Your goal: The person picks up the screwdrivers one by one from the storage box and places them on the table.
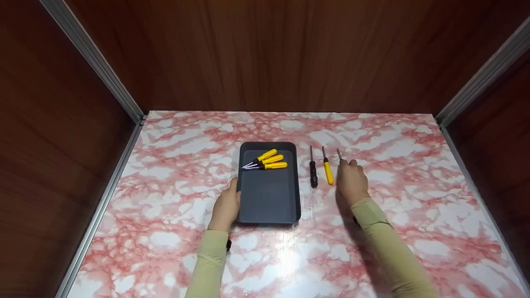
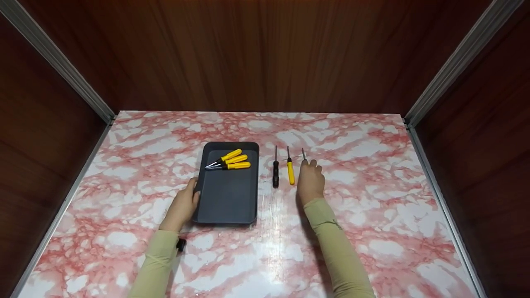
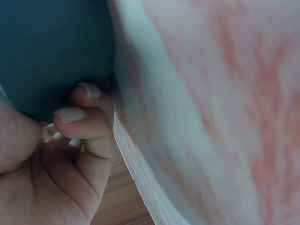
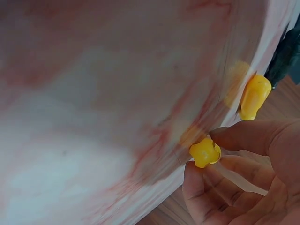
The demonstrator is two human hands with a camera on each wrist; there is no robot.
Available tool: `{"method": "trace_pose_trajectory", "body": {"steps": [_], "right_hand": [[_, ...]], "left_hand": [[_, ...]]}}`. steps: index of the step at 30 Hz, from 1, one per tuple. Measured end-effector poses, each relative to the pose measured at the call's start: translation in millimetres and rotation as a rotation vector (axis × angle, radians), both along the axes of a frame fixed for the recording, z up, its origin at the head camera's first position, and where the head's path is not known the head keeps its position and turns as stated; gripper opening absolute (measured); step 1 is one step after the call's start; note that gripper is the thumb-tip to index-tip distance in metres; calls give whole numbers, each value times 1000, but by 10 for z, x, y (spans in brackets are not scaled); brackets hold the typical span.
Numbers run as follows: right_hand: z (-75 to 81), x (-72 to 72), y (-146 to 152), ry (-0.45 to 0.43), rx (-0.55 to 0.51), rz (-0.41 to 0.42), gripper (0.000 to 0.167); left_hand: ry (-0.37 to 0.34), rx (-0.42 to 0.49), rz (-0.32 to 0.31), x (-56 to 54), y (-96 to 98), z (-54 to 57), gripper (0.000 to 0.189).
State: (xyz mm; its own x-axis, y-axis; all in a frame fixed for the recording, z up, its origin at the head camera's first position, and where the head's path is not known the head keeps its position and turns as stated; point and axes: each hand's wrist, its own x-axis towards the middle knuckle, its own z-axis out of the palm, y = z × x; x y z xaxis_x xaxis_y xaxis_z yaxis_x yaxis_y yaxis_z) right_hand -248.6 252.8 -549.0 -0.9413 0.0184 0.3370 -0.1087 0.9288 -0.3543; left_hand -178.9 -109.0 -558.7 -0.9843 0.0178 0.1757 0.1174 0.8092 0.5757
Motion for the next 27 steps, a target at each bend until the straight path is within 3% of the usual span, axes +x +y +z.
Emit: {"method": "trace_pose_trajectory", "body": {"steps": [19, 27], "right_hand": [[13, 14, 20, 61, -24, 58, 20], [33, 33, 30, 10, -26, 59, 26]], "left_hand": [[-7, 11, -1, -1, -4, -6, 37], [8, -3, 0, 11, -9, 5, 38]]}}
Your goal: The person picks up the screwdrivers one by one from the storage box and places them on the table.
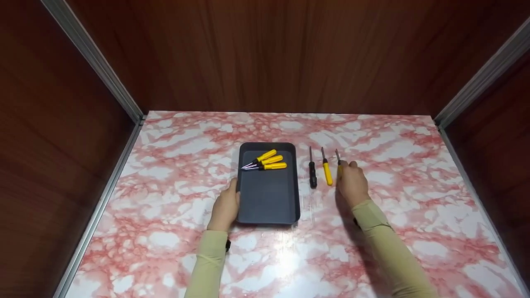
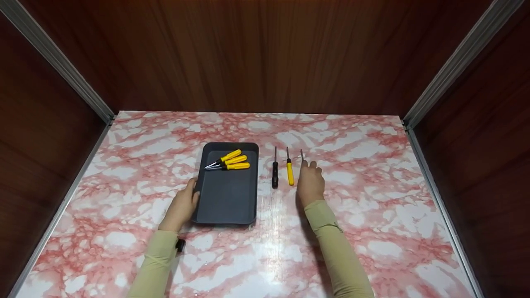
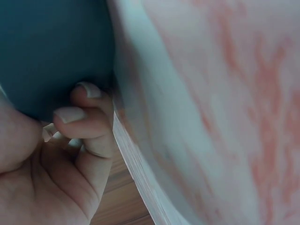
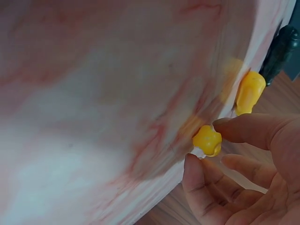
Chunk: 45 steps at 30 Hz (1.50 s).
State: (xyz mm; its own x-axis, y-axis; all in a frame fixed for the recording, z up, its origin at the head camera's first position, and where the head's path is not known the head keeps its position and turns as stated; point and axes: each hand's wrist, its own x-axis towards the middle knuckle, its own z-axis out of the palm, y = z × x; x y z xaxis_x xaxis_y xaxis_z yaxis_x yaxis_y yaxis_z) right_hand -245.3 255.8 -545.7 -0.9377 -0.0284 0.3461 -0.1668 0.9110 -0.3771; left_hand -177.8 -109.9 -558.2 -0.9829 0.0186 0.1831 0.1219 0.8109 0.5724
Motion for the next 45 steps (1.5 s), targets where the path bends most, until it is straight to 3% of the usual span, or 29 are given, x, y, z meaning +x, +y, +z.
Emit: {"method": "trace_pose_trajectory", "body": {"steps": [6, 15, 26, 31, 45], "right_hand": [[36, 29, -1, -38, 10, 9, 34], [121, 119, -28, -16, 8, -1, 36], [192, 197, -89, 91, 39, 13, 42], [202, 202, -96, 125, 67, 59, 45], [305, 231, -175, 17, 129, 88, 53]], "left_hand": [[0, 0, 0, -8, -3, -4, 38], [6, 9, -1, 5, 5, 8, 37], [12, -3, 5, 6, 6, 7, 41], [21, -8, 2, 8, 11, 4, 41], [24, -15, 0, 13, 9, 1, 40]]}}
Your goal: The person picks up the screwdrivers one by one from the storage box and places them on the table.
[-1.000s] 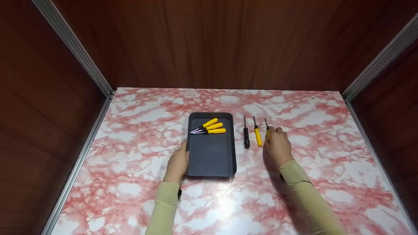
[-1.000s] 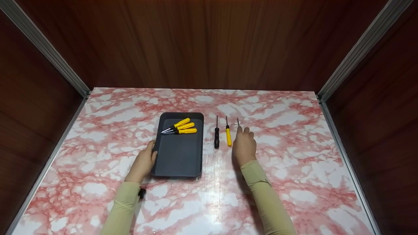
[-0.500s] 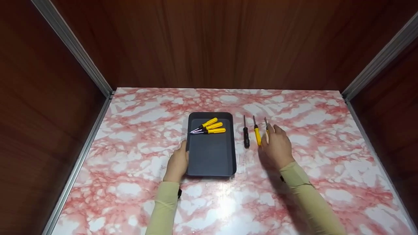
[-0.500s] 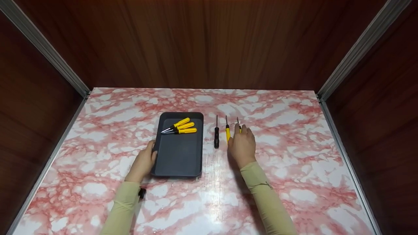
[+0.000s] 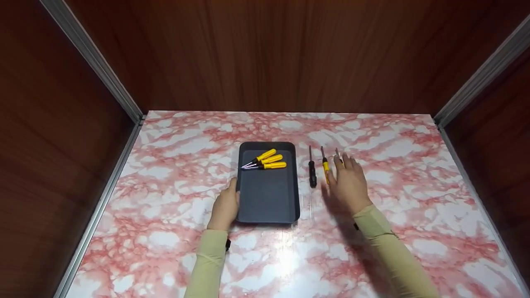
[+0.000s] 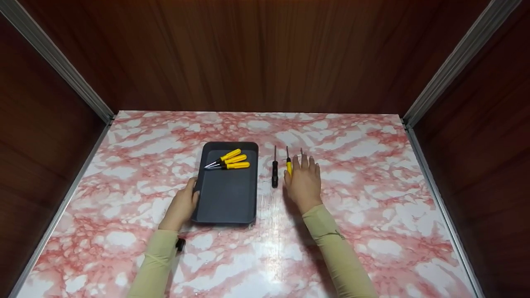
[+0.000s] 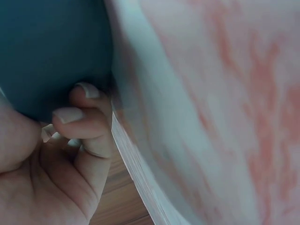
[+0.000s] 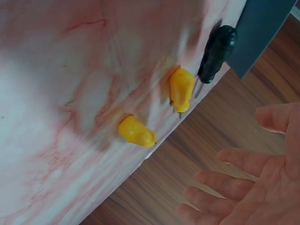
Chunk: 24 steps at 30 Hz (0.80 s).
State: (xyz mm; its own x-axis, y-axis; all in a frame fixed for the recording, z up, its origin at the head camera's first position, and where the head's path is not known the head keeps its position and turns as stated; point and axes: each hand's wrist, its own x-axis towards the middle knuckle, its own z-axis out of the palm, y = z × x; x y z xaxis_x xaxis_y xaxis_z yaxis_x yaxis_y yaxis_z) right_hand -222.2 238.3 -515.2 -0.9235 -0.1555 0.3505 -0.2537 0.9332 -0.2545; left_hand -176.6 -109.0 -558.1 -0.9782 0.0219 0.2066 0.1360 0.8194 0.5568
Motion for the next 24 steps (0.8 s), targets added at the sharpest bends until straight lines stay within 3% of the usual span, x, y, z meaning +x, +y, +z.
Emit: {"method": "trace_pose_trajectory", "body": {"steps": [8, 15, 24], "right_hand": [[19, -20, -54, 7, 32, 33, 53], [19, -9, -152, -53, 19, 38, 56], [50, -25, -273, -30, 31, 94, 59]], "left_hand": [[-4, -2, -6, -4, -8, -9, 38], [-6, -2, -3, -6, -6, -5, 37], [-7, 3, -2, -11, 0, 5, 39]]}}
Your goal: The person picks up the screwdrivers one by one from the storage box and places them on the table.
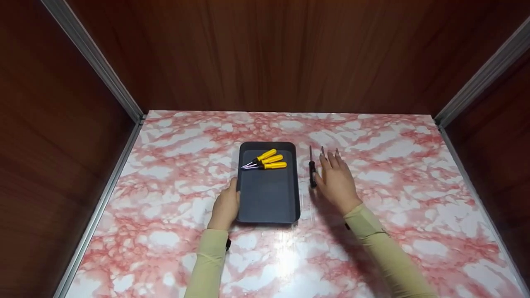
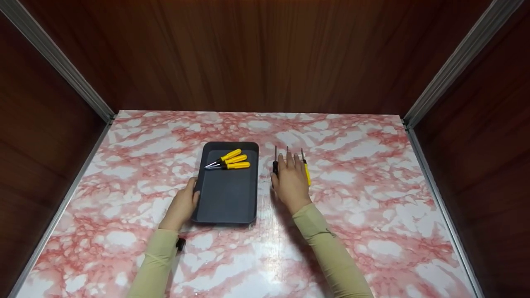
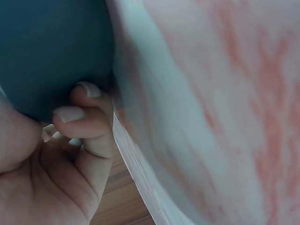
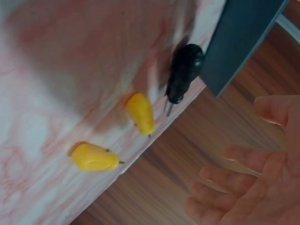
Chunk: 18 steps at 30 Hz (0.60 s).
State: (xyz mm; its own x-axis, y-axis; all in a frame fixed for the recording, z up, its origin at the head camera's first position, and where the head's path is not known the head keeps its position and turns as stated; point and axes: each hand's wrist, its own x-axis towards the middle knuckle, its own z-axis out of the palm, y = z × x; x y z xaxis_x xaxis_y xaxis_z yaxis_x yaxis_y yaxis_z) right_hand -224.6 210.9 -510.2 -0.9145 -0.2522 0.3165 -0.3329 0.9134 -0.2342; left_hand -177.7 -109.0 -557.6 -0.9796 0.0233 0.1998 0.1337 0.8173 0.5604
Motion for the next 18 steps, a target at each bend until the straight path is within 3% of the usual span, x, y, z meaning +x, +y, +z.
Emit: {"method": "trace_pose_trajectory", "body": {"steps": [8, 18], "right_hand": [[2, 8, -135, 32, -5, 30, 58], [26, 37, -289, -19, -20, 37, 59]], "left_hand": [[-13, 7, 4, -1, 12, 11, 40], [7, -2, 7, 0, 3, -4, 40]]}}
